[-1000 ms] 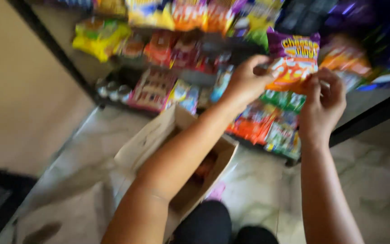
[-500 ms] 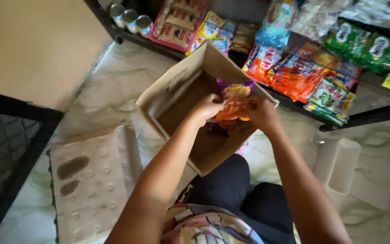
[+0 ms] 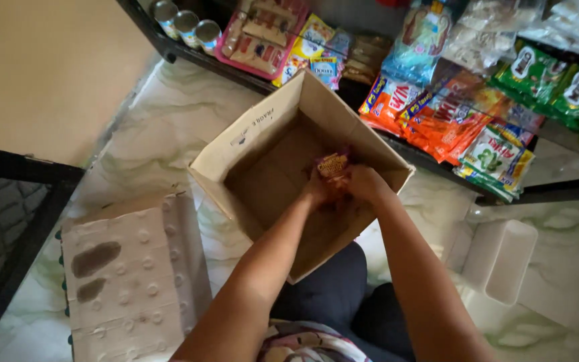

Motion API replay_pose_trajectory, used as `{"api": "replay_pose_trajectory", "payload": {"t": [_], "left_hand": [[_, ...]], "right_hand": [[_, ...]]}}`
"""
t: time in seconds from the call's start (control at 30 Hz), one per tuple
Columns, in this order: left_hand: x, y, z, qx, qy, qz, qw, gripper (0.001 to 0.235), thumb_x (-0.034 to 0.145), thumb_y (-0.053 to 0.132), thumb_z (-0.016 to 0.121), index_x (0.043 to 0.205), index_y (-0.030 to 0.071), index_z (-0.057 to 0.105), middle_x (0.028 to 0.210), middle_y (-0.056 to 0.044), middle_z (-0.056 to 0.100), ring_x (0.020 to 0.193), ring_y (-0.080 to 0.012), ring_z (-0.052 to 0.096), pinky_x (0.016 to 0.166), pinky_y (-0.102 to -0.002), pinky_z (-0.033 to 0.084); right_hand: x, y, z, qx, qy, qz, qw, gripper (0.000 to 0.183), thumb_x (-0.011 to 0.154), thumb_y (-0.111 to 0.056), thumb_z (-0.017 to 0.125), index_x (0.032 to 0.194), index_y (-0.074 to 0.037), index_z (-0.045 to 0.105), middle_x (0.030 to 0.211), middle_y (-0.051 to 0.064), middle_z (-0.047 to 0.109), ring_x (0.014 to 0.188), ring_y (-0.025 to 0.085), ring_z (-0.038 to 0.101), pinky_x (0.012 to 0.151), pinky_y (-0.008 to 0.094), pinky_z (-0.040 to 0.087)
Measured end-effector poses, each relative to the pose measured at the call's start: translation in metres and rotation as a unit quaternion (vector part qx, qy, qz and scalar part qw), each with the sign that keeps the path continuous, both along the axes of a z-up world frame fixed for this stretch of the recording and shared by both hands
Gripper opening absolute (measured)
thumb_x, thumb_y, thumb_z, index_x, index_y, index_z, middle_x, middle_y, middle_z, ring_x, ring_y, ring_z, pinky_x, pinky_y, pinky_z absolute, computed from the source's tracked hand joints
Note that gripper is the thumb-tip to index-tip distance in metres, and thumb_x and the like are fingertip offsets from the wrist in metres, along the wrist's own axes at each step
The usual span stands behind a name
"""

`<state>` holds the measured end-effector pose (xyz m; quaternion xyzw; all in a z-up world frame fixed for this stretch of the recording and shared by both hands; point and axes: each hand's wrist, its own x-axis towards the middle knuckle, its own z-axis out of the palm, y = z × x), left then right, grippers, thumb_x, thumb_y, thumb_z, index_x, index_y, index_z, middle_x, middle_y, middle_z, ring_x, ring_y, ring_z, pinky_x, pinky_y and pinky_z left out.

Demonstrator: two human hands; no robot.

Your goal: Sort individual packets of retail snacks, detergents, and household dry goods from floor levels and shelving displays into a designated cardboard packing box.

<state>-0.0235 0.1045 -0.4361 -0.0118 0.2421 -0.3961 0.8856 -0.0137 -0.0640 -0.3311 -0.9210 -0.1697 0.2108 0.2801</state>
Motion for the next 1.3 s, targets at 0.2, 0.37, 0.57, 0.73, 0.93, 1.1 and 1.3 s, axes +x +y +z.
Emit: {"api": "replay_pose_trajectory", "payload": {"t": [0.2,0.37,0.57,0.73,0.93,1.1,1.3], "left_hand": [[-0.024,-0.011,-0.022,0.13,-0.029,0.022,0.991,0.073,0.093,0.045,0.07,0.152,0.012,0.042,0.128,-0.023,0.069,0.115,-0.0318,0.062,0.094,-0.043,0.056],[-0.031,-0.012,-0.017,0.591,-0.217,-0.049,0.775,0.085,0.094,0.043,0.065,0.164,0.014,0.026,0.122,-0.026,0.071,0.109,-0.0415,0.066,0.091,-0.051,0.055],[-0.035,-0.022,-0.031,0.809,-0.361,0.044,0.462,0.093,0.086,0.035,0.075,0.165,0.011,0.033,0.129,-0.027,0.068,0.115,-0.0468,0.065,0.094,-0.054,0.054],[-0.036,-0.006,0.05,0.86,-0.399,0.123,0.293,0.092,0.067,0.034,0.088,0.14,0.002,0.044,0.12,-0.034,0.064,0.106,-0.0509,0.063,0.094,-0.056,0.052],[-0.03,-0.038,0.132,0.813,-0.421,0.036,0.4,0.037,0.08,0.025,0.078,0.11,0.005,0.07,0.099,-0.019,0.076,0.092,-0.0363,0.075,0.08,-0.046,0.06],[0.005,-0.095,0.26,0.732,-0.518,0.252,0.363,0.018,0.094,0.015,0.071,0.109,0.005,0.068,0.095,-0.016,0.076,0.09,-0.0293,0.076,0.078,-0.038,0.059],[0.034,-0.201,0.421,0.62,-0.598,0.225,0.455,0.052,0.084,0.036,0.079,0.118,0.003,0.059,0.091,-0.016,0.073,0.079,-0.0257,0.075,0.069,-0.037,0.059]], "right_hand": [[-0.003,-0.01,-0.078,-0.142,-0.071,0.117,0.98,0.027,0.096,-0.021,0.053,0.115,-0.009,0.067,0.117,0.023,0.067,0.107,0.041,0.067,0.092,0.049,0.054],[0.001,-0.015,-0.116,-0.192,-0.089,0.095,0.973,0.037,0.099,-0.016,0.041,0.133,-0.006,0.05,0.135,0.028,0.055,0.11,0.046,0.062,0.09,0.052,0.053],[-0.002,0.002,-0.032,-0.119,-0.038,-0.062,0.99,0.034,0.098,-0.019,0.051,0.122,0.003,0.06,0.119,0.031,0.066,0.107,0.045,0.067,0.09,0.053,0.056],[-0.008,-0.003,0.018,-0.113,-0.151,-0.053,0.981,0.025,0.09,-0.007,0.056,0.109,-0.002,0.071,0.112,0.027,0.07,0.101,0.042,0.07,0.088,0.049,0.058],[-0.028,-0.033,0.095,0.093,-0.354,-0.165,0.916,0.02,0.087,-0.005,0.062,0.103,-0.007,0.075,0.108,0.021,0.073,0.097,0.04,0.07,0.083,0.047,0.057],[-0.02,-0.118,0.175,0.143,-0.305,-0.351,0.874,0.015,0.093,-0.008,0.068,0.106,-0.006,0.075,0.096,0.017,0.076,0.082,0.026,0.073,0.074,0.037,0.056],[-0.036,-0.229,0.299,0.344,-0.52,-0.372,0.687,0.027,0.103,0.001,0.06,0.13,0.001,0.062,0.121,0.006,0.069,0.1,0.012,0.067,0.087,0.027,0.057]]}}
